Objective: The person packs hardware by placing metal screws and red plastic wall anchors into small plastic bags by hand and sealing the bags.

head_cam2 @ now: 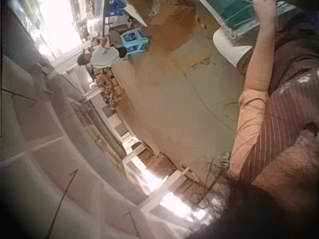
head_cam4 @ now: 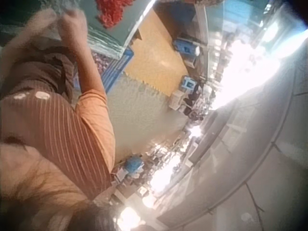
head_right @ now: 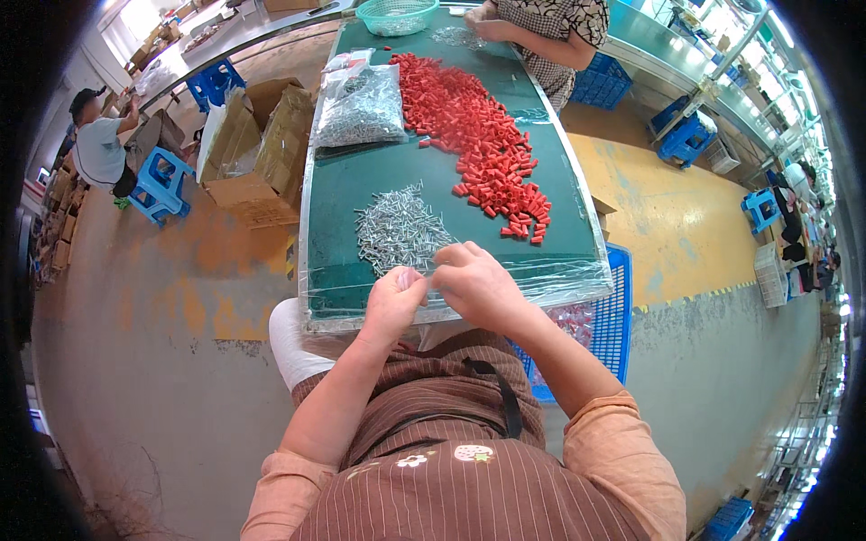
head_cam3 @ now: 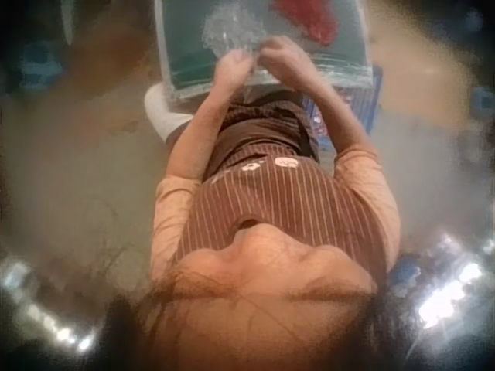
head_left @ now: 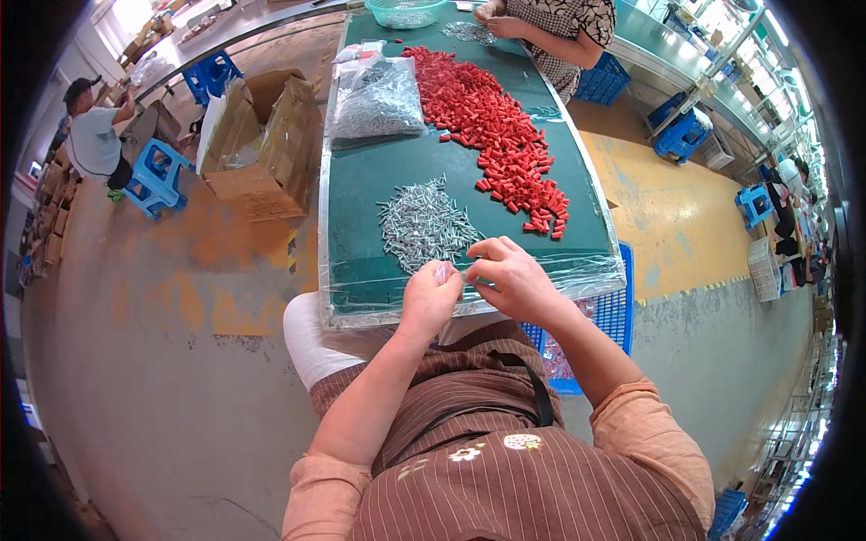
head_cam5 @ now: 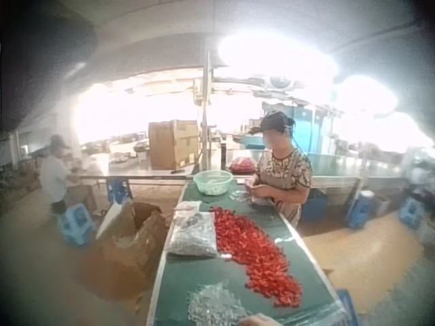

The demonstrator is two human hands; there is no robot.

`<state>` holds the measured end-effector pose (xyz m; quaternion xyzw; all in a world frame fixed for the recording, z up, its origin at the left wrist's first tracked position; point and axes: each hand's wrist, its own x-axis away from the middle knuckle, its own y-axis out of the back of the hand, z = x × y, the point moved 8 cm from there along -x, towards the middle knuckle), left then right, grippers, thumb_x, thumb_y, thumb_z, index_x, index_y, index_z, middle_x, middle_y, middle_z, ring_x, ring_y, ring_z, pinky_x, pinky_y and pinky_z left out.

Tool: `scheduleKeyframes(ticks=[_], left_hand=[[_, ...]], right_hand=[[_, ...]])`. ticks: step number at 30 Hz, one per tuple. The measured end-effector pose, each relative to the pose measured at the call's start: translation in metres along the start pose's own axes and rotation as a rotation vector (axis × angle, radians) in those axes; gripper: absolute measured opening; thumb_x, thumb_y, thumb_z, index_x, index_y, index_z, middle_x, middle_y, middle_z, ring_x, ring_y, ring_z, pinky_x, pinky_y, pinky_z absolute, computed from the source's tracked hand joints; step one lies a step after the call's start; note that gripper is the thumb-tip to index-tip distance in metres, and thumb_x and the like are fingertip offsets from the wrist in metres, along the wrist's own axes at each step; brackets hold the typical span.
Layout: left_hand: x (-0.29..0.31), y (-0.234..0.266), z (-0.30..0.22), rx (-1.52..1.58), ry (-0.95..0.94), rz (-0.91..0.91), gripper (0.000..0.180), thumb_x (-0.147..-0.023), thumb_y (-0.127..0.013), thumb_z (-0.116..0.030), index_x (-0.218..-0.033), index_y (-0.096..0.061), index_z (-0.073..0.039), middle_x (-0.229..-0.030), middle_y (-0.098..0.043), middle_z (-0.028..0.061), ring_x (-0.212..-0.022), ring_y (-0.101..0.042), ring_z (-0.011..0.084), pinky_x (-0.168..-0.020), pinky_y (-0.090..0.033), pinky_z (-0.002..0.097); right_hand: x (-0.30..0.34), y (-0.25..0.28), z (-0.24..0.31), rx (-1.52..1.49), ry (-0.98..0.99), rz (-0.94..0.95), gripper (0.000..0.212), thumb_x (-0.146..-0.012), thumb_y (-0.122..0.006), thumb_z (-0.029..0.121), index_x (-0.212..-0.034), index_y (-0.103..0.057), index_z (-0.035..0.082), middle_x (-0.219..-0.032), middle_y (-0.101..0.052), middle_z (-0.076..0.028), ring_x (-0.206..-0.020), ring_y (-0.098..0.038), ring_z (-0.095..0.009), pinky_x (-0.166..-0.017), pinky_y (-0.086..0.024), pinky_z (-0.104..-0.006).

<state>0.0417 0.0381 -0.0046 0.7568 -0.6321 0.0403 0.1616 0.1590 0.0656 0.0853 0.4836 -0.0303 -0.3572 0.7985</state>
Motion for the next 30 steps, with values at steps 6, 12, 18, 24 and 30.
scheduleKeyframes(ticks=[6, 12, 18, 24, 30], left_hand=[[-0.002, -0.002, 0.012, 0.059, -0.035, 0.013, 0.008, -0.080, -0.058, -0.011, -0.078, -0.060, -0.004, -0.067, -0.059, 0.0003, -0.060, -0.051, 0.0080, -0.056, -0.041, 0.0250], [0.003, 0.009, 0.035, 0.413, 0.272, 0.091, 0.005, -0.084, -0.058, -0.012, -0.081, -0.057, -0.008, -0.066, -0.056, 0.0001, -0.047, -0.040, 0.0054, -0.040, -0.030, 0.0229], [0.003, 0.013, 0.046, 0.596, 0.430, 0.174, 0.008, -0.086, -0.060, -0.009, -0.088, -0.053, -0.008, -0.069, -0.053, 0.0009, -0.044, -0.032, 0.0033, -0.037, -0.024, 0.0197], [0.002, 0.014, 0.054, 0.627, 0.467, 0.172, 0.009, -0.085, -0.061, -0.009, -0.088, -0.053, -0.008, -0.069, -0.053, 0.0013, -0.043, -0.032, 0.0032, -0.037, -0.023, 0.0196], [0.002, 0.010, 0.044, 0.475, 0.363, 0.160, 0.008, -0.086, -0.060, -0.010, -0.088, -0.053, -0.007, -0.068, -0.052, 0.0006, -0.042, -0.030, 0.0027, -0.037, -0.022, 0.0195]], right_hand=[[0.011, -0.004, -0.006, -0.134, -0.078, 0.040, 0.014, -0.071, -0.068, 0.006, -0.085, -0.064, 0.007, -0.098, -0.061, -0.008, -0.098, -0.056, -0.029, -0.086, -0.046, -0.0378], [0.048, 0.057, -0.137, 0.338, -0.672, -0.198, 0.020, -0.082, -0.062, 0.019, -0.099, -0.063, 0.009, -0.098, -0.061, -0.013, -0.091, -0.061, -0.033, -0.077, -0.050, -0.0420], [0.077, 0.047, -0.188, 0.384, -0.692, -0.167, 0.024, -0.079, -0.064, 0.017, -0.102, -0.059, 0.011, -0.095, -0.058, -0.016, -0.088, -0.060, -0.035, -0.076, -0.050, -0.0431], [0.067, 0.039, -0.170, 0.274, -0.647, -0.188, 0.020, -0.077, -0.064, 0.013, -0.096, -0.059, 0.006, -0.091, -0.058, -0.016, -0.085, -0.060, -0.034, -0.074, -0.049, -0.0425], [0.064, 0.030, -0.140, 0.358, -0.402, -0.326, 0.015, -0.076, -0.064, 0.012, -0.087, -0.057, 0.004, -0.085, -0.056, -0.014, -0.079, -0.059, -0.033, -0.071, -0.049, -0.0423]])
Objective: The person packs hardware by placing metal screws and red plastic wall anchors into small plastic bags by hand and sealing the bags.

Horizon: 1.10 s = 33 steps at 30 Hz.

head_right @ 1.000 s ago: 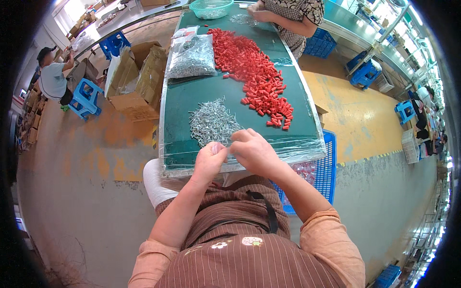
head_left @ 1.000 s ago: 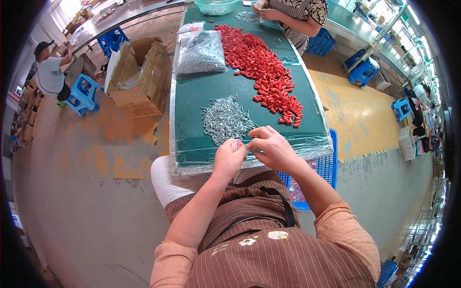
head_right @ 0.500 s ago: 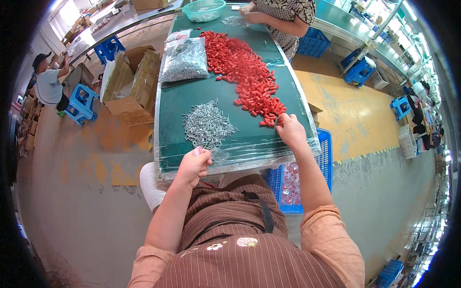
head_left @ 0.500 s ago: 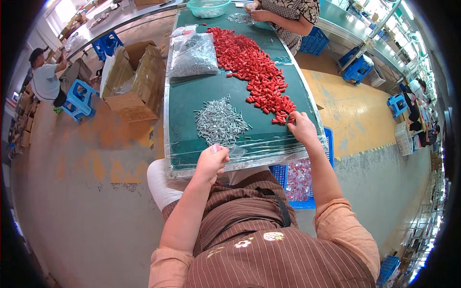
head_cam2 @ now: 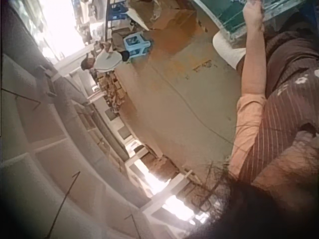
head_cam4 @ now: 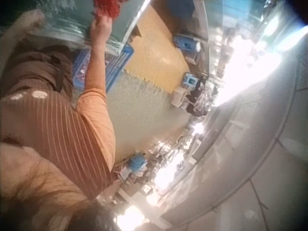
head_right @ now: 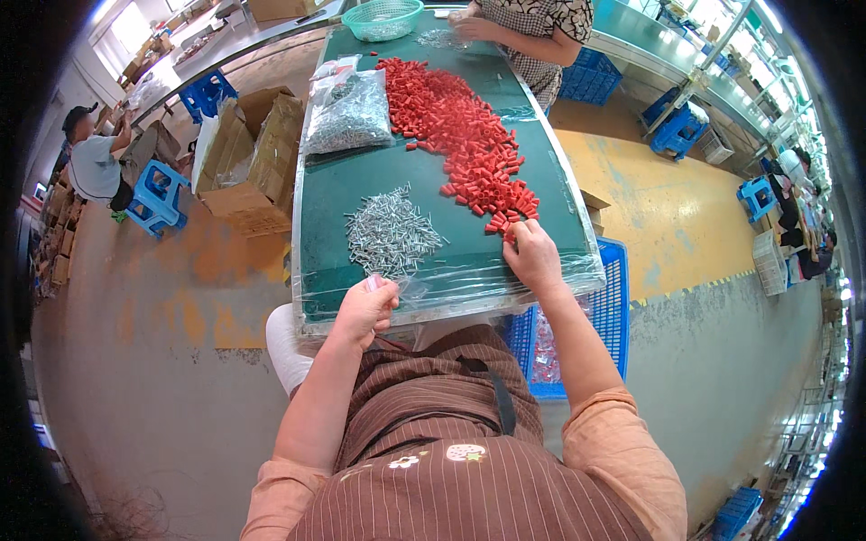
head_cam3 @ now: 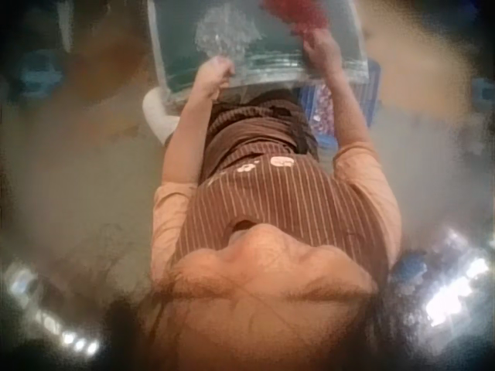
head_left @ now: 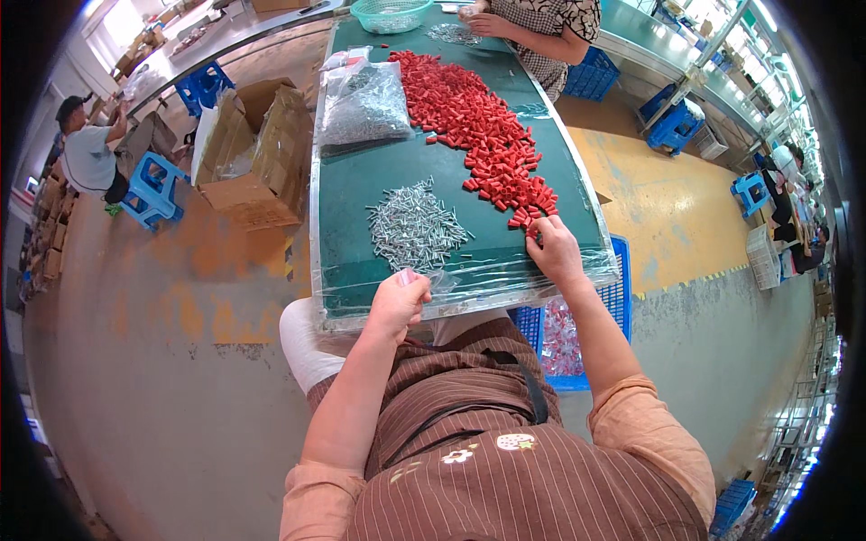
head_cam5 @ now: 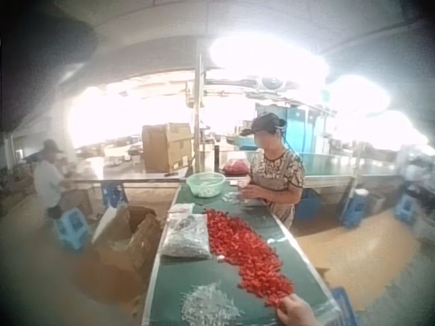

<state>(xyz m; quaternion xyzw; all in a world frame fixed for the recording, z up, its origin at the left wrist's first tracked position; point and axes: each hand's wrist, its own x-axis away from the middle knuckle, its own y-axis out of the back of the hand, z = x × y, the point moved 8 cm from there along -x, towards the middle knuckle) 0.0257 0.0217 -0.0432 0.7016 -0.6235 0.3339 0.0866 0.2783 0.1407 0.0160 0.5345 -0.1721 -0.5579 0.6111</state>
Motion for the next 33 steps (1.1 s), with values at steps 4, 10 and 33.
scheduleKeyframes(ticks=[4, 10, 33], left_hand=[[-0.001, 0.000, -0.002, -0.097, -0.065, -0.053, 0.006, -0.086, -0.060, -0.012, -0.085, -0.055, -0.007, -0.067, -0.055, 0.0005, -0.045, -0.039, 0.0052, -0.040, -0.030, 0.0224], [0.011, -0.016, -0.037, -0.736, -0.546, -0.336, 0.020, -0.084, -0.058, -0.020, -0.082, -0.056, 0.000, -0.072, -0.059, 0.0226, -0.066, -0.057, 0.0405, -0.062, -0.045, 0.0436], [0.013, -0.039, -0.030, -0.621, -0.551, -0.244, 0.016, -0.084, -0.061, -0.016, -0.080, -0.058, -0.001, -0.067, -0.061, 0.0087, -0.061, -0.056, 0.0153, -0.060, -0.045, 0.0319]], right_hand=[[0.002, -0.002, 0.001, -0.070, -0.074, 0.049, 0.015, -0.075, -0.064, 0.010, -0.088, -0.058, 0.005, -0.086, -0.057, -0.015, -0.080, -0.059, -0.034, -0.071, -0.049, -0.0426], [0.000, 0.009, 0.055, -0.482, -0.111, 0.165, 0.012, -0.076, -0.067, 0.007, -0.086, -0.061, 0.003, -0.086, -0.057, -0.011, -0.069, -0.062, -0.018, -0.063, -0.051, -0.0299], [0.014, 0.018, 0.154, -0.292, 0.272, 0.224, 0.009, -0.076, -0.061, 0.005, -0.085, -0.061, 0.003, -0.086, -0.057, -0.014, -0.079, -0.059, -0.033, -0.069, -0.049, -0.0404]])
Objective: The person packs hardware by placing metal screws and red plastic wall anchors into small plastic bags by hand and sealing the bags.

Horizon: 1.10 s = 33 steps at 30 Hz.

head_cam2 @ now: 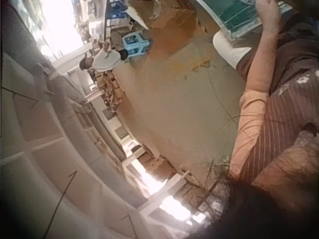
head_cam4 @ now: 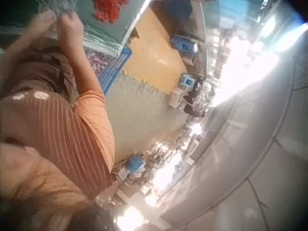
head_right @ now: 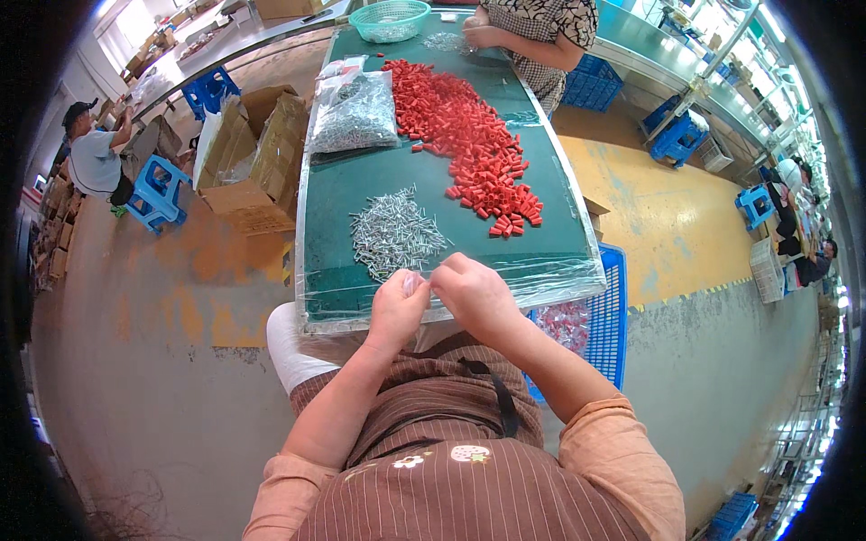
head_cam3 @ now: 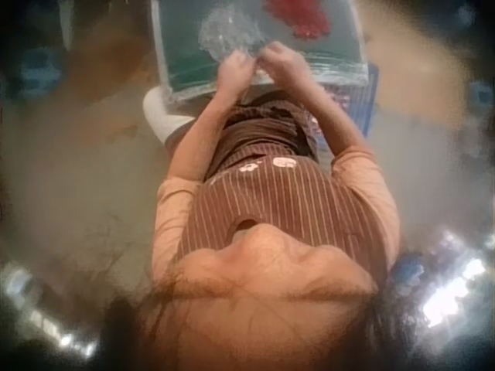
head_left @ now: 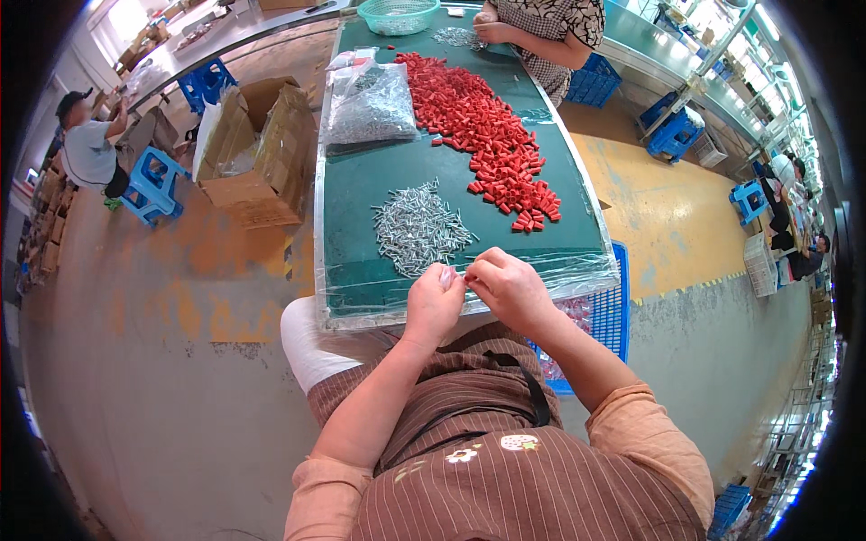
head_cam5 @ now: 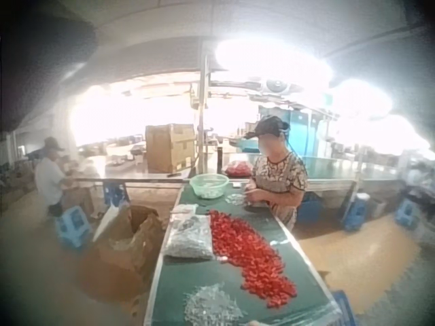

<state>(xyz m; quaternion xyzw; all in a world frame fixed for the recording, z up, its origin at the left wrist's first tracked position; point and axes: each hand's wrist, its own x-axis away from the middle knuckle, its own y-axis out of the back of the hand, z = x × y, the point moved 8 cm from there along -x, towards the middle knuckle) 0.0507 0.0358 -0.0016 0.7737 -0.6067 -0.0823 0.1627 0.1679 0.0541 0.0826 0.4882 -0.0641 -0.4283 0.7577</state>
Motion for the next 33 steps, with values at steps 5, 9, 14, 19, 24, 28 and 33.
scheduleKeyframes(ticks=[5, 9, 14, 19, 24, 28, 33], left_hand=[[0.002, 0.002, -0.004, 0.092, 0.097, 0.057, 0.016, -0.084, -0.061, -0.017, -0.080, -0.059, -0.001, -0.067, -0.062, 0.0055, -0.063, -0.057, 0.0123, -0.060, -0.046, 0.0295], [0.002, 0.001, -0.004, 0.148, 0.121, 0.092, 0.015, -0.084, -0.061, -0.016, -0.080, -0.059, -0.001, -0.068, -0.062, 0.0041, -0.063, -0.056, 0.0116, -0.059, -0.046, 0.0293], [0.004, -0.009, -0.004, 0.438, 0.125, 0.217, 0.011, -0.089, -0.057, -0.014, -0.085, -0.060, -0.004, -0.072, -0.059, -0.0007, -0.061, -0.052, 0.0057, -0.055, -0.040, 0.0211], [0.015, -0.013, -0.009, 0.575, 0.089, 0.315, 0.009, -0.090, -0.060, -0.012, -0.091, -0.062, -0.003, -0.075, -0.059, -0.0015, -0.065, -0.049, 0.0027, -0.057, -0.038, 0.0182], [0.017, -0.008, -0.012, 0.358, -0.130, 0.259, 0.008, -0.087, -0.063, -0.010, -0.090, -0.064, -0.003, -0.078, -0.060, -0.0035, -0.069, -0.049, 0.0026, -0.060, -0.039, 0.0194], [0.019, -0.007, -0.015, 0.332, -0.081, 0.297, 0.006, -0.087, -0.063, -0.009, -0.086, -0.064, -0.003, -0.080, -0.061, -0.0030, -0.071, -0.051, 0.0042, -0.064, -0.041, 0.0206], [0.024, -0.010, -0.005, 0.508, 0.091, 0.297, 0.004, -0.088, -0.063, -0.008, -0.086, -0.063, -0.004, -0.077, -0.061, -0.0014, -0.072, -0.052, 0.0053, -0.065, -0.042, 0.0211]], right_hand=[[0.002, 0.005, 0.008, 0.076, 0.084, -0.028, 0.009, -0.074, -0.062, 0.004, -0.083, -0.063, 0.005, -0.090, -0.059, -0.011, -0.084, -0.058, -0.030, -0.072, -0.049, -0.0372], [0.003, 0.008, 0.010, 0.129, 0.083, -0.013, 0.009, -0.073, -0.063, 0.006, -0.082, -0.065, 0.007, -0.099, -0.059, -0.010, -0.090, -0.056, -0.029, -0.080, -0.048, -0.0372], [0.009, 0.002, -0.001, 0.041, 0.031, 0.064, 0.011, -0.073, -0.066, 0.008, -0.083, -0.066, 0.005, -0.103, -0.059, -0.011, -0.094, -0.055, -0.031, -0.083, -0.046, -0.0374], [0.016, -0.009, -0.039, -0.536, -0.281, 0.070, 0.013, -0.080, -0.070, 0.008, -0.091, -0.066, 0.003, -0.101, -0.060, -0.008, -0.091, -0.059, -0.017, -0.076, -0.048, -0.0278], [0.022, -0.028, -0.040, -0.880, -0.355, 0.094, 0.007, -0.084, -0.066, 0.004, -0.090, -0.065, 0.000, -0.098, -0.059, -0.004, -0.087, -0.058, -0.010, -0.074, -0.048, -0.0226], [0.026, -0.027, -0.042, -1.121, -0.474, 0.096, 0.008, -0.084, -0.065, -0.001, -0.091, -0.061, -0.001, -0.091, -0.060, -0.003, -0.083, -0.058, -0.008, -0.075, -0.048, -0.0217], [0.027, -0.017, -0.051, -0.966, -0.454, -0.011, 0.013, -0.083, -0.064, -0.003, -0.095, -0.059, -0.001, -0.087, -0.060, -0.001, -0.082, -0.058, -0.007, -0.074, -0.048, -0.0210]])
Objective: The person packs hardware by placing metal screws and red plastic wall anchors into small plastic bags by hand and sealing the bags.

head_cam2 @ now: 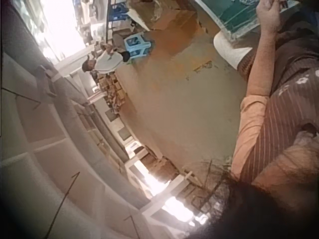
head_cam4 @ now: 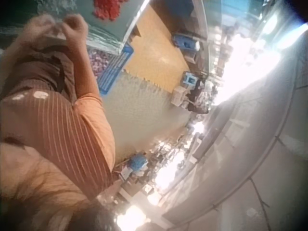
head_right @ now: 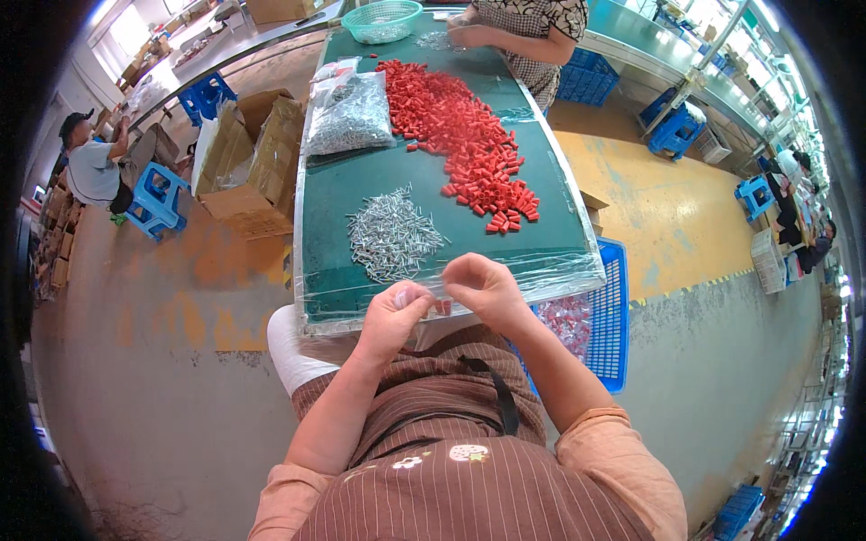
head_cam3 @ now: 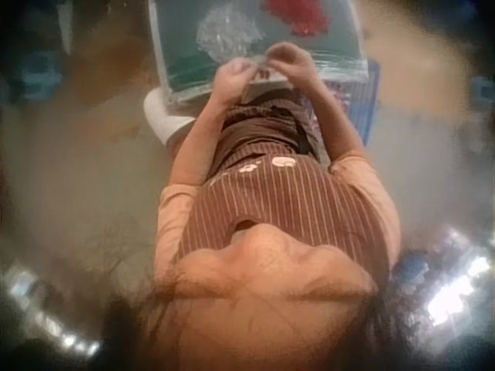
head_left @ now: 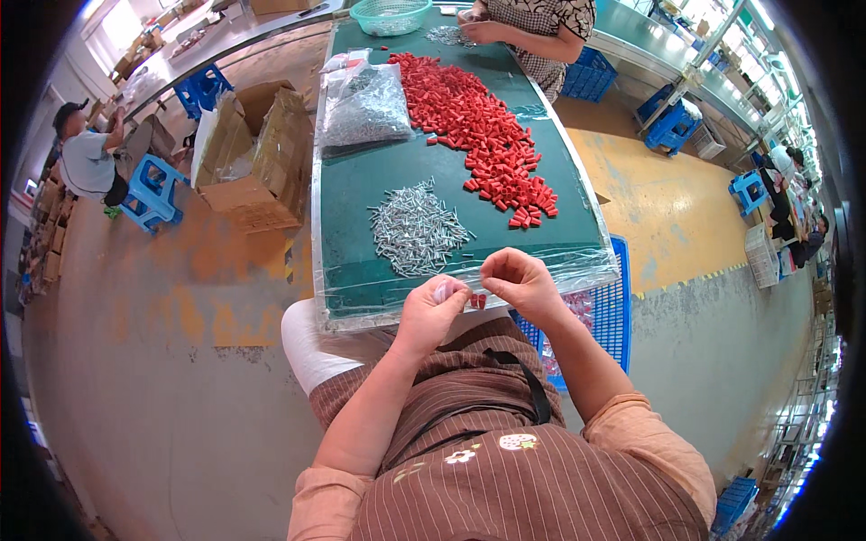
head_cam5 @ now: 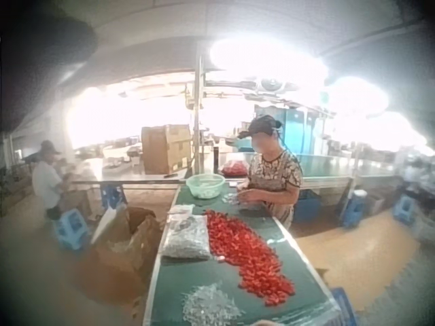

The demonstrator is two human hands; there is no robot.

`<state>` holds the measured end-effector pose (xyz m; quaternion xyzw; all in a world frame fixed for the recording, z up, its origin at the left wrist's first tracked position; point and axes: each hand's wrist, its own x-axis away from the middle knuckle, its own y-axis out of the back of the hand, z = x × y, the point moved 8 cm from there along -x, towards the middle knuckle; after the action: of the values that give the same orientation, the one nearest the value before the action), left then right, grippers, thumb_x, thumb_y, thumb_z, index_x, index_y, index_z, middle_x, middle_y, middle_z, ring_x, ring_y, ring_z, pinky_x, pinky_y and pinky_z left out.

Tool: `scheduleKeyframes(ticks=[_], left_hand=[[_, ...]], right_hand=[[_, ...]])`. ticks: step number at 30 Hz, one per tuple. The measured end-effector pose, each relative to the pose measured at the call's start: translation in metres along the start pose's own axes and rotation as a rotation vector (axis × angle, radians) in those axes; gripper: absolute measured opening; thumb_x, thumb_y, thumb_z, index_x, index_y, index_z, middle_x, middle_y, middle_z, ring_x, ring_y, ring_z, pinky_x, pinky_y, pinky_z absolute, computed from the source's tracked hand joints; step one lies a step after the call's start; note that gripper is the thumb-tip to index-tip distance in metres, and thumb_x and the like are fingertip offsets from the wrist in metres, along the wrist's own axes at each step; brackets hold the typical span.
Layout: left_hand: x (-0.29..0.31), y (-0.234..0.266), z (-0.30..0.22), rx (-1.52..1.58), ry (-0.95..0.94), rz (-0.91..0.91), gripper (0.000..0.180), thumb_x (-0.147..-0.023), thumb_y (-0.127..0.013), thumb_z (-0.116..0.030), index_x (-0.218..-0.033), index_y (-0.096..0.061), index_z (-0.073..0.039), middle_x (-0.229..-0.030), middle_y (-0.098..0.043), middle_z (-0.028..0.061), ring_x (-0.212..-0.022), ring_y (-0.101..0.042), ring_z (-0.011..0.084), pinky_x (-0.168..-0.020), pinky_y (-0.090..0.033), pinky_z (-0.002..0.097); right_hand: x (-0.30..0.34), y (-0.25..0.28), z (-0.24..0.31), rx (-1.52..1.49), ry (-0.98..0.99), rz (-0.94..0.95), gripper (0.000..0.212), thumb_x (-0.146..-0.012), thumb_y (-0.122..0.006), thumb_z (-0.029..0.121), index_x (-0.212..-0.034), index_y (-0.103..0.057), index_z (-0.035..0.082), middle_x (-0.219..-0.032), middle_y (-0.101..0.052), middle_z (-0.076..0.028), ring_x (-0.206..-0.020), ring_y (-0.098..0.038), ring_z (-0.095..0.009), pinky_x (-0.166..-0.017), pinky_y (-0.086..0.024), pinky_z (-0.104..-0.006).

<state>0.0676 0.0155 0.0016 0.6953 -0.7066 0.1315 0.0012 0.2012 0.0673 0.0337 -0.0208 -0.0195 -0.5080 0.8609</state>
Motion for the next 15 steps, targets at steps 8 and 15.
scheduleKeyframes(ticks=[8, 15], left_hand=[[0.004, 0.006, -0.015, 0.145, -0.020, -0.084, 0.006, -0.089, -0.063, -0.009, -0.087, -0.063, -0.004, -0.074, -0.053, -0.0070, -0.066, -0.043, 0.0013, -0.058, -0.036, 0.0185], [0.004, 0.006, -0.013, 0.124, -0.048, -0.094, 0.006, -0.089, -0.063, -0.009, -0.086, -0.063, -0.004, -0.073, -0.053, -0.0075, -0.065, -0.042, 0.0012, -0.057, -0.035, 0.0185]], right_hand=[[0.003, 0.003, 0.008, -0.013, 0.009, -0.024, 0.021, -0.083, -0.063, -0.005, -0.102, -0.057, 0.000, -0.089, -0.059, -0.001, -0.083, -0.058, -0.007, -0.075, -0.048, -0.0209], [0.003, 0.005, 0.004, -0.048, 0.009, -0.057, 0.019, -0.083, -0.063, -0.003, -0.101, -0.057, 0.000, -0.089, -0.059, -0.002, -0.083, -0.057, -0.008, -0.076, -0.047, -0.0217]])
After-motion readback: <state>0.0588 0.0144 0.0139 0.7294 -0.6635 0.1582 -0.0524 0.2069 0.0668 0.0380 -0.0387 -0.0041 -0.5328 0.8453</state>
